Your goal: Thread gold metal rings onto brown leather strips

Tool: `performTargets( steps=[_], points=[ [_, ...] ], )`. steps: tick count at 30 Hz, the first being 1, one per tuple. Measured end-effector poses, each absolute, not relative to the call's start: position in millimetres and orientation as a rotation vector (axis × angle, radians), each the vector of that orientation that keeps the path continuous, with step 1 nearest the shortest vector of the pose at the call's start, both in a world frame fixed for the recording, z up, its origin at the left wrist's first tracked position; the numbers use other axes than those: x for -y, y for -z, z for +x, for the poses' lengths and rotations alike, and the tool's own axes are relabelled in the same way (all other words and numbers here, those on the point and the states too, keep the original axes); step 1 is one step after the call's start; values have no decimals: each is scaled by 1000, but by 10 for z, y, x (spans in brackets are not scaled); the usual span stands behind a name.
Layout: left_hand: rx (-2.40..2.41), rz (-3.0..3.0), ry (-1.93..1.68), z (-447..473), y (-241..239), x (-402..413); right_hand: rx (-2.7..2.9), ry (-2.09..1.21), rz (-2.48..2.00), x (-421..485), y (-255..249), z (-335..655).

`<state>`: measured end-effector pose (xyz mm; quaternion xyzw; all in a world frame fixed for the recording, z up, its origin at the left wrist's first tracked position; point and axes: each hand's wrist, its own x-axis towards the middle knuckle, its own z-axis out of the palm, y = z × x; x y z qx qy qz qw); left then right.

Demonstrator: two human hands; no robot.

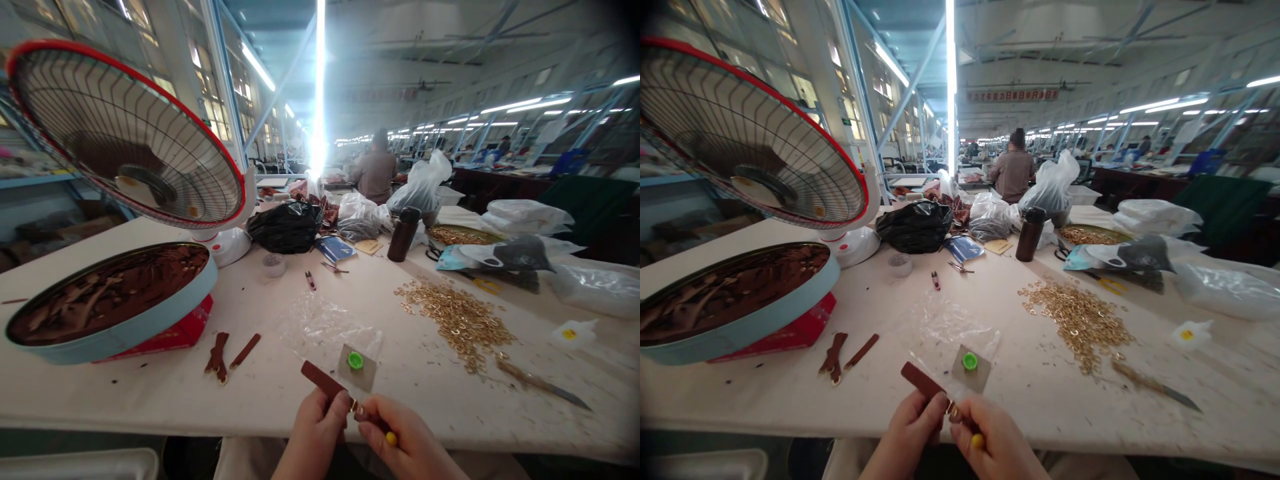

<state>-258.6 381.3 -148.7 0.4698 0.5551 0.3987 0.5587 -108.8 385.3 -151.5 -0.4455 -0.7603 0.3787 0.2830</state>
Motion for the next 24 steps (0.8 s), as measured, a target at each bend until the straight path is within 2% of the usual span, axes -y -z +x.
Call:
performTargets(
  steps=[4, 7, 12, 18, 24],
  points=[
    [-1192, 1175, -833, -2645, 1409, -3792, 2199, -636, -1066, -3863, 1387, -967],
    [-1170, 1333, -775, -2661, 1342, -3716, 2316, -569, -913, -3874, 1319, -950],
    [-1272, 1616, -724, -2636, 1256, -3609, 2238, -838, -1015, -3848, 1345, -988],
    [-1409, 1765, -606, -2542, 1143, -3580, 1825, -1214, -1151, -3810, 1512, -994],
    [-1318, 1476, -784, -2502, 1277, -3549, 1728, -1250, -1063, -3818, 1591, -1004]
  ],
)
